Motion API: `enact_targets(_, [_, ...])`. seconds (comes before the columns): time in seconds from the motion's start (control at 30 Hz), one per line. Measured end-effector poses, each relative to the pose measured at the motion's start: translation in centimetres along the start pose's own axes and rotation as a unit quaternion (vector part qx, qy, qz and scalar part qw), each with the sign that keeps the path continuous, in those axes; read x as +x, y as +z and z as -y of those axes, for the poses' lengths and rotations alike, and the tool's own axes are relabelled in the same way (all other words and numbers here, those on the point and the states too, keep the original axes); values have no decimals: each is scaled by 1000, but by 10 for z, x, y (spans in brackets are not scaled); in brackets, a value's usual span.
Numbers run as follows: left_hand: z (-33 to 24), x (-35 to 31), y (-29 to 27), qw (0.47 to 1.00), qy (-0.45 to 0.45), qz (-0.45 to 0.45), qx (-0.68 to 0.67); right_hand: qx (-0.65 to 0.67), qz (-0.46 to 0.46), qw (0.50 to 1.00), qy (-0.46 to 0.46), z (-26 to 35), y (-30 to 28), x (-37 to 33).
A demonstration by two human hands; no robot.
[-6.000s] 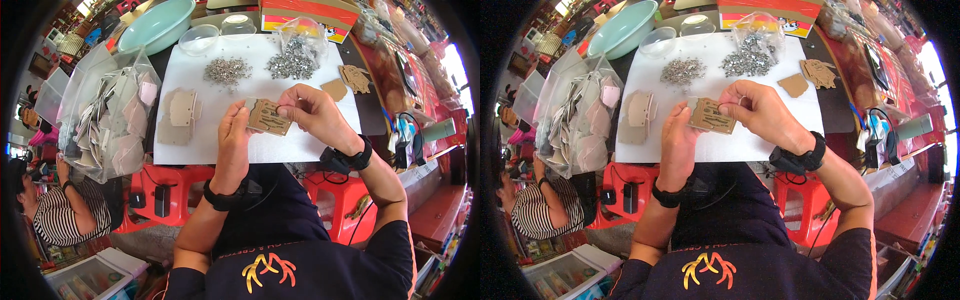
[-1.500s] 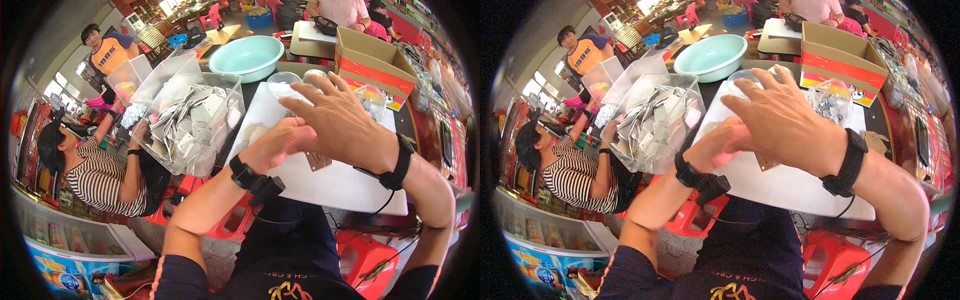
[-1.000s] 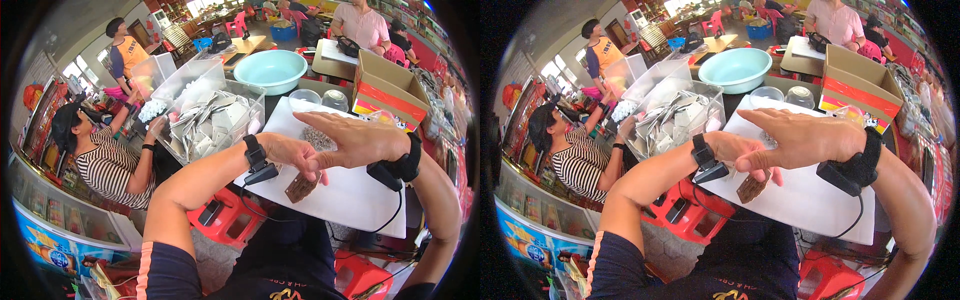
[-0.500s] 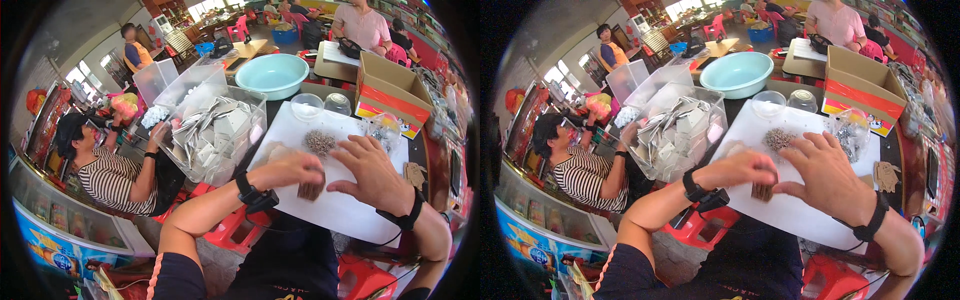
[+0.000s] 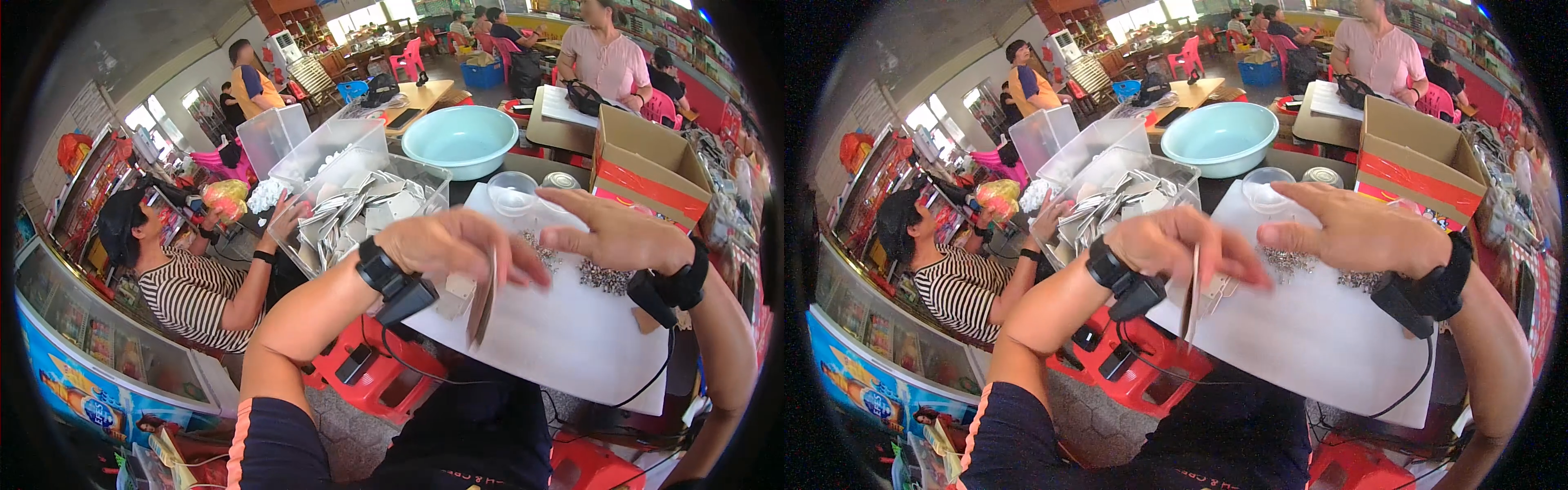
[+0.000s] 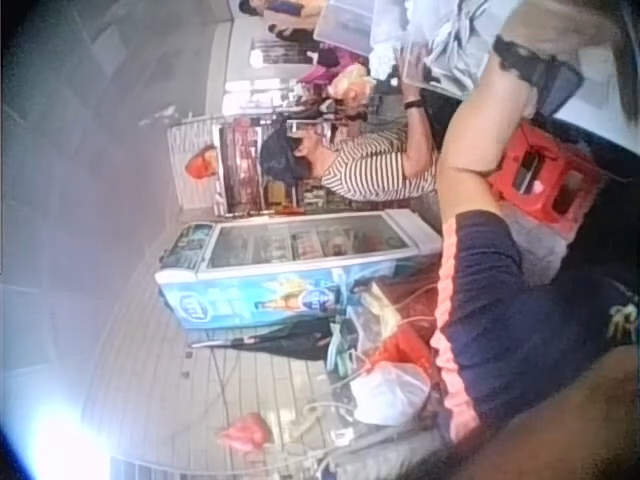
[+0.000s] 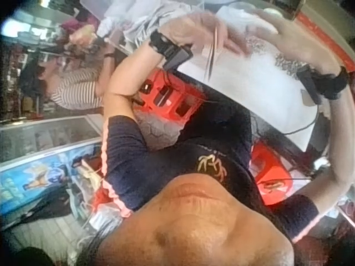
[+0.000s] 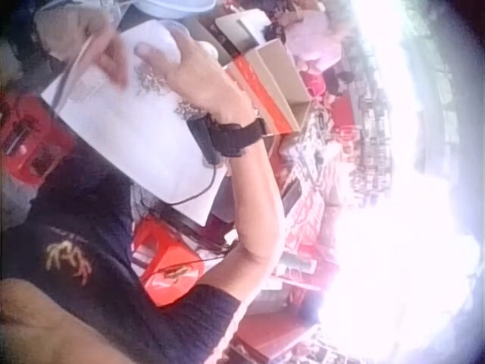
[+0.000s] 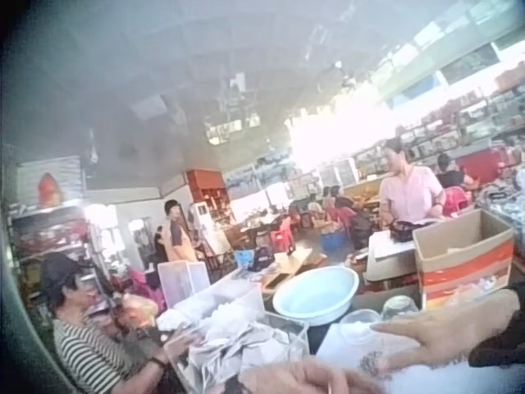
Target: Manually attaching metal rivets or studs to leather shoe tags.
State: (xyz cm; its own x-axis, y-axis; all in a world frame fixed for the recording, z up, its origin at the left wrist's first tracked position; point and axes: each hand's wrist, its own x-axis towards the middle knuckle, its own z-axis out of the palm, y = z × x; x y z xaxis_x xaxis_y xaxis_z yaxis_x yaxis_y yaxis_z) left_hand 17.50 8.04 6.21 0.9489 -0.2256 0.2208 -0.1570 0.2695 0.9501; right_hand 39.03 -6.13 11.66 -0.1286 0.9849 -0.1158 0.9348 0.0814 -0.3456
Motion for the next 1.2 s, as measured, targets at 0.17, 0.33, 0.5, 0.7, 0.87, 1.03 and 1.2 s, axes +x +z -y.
enact_targets(0.17, [18, 5, 0, 968, -33, -248, -1, 246, -196, 948, -46, -4, 19, -7])
enact_targets(0.33, [64, 10, 27, 938, -53, -342, -17, 188, -299, 931, -93, -4, 67, -32])
enact_targets(0.5, [109, 19, 59, 922, -15, -386, -21, 239, -258, 935, -48, -15, 108, -46])
enact_targets(0.7, [152, 34, 72, 894, 69, -442, -14, 299, -264, 917, 14, -16, 130, -61])
enact_targets(0.87, [169, 40, 79, 894, 80, -438, -41, 208, -314, 926, 16, -15, 145, -72])
enact_targets(1.03, [170, 39, 78, 897, 72, -433, -56, 178, -333, 926, 14, -18, 151, -73])
enact_targets(1.2, [173, 43, 76, 887, 58, -458, -8, 229, -345, 910, 21, -18, 155, -72])
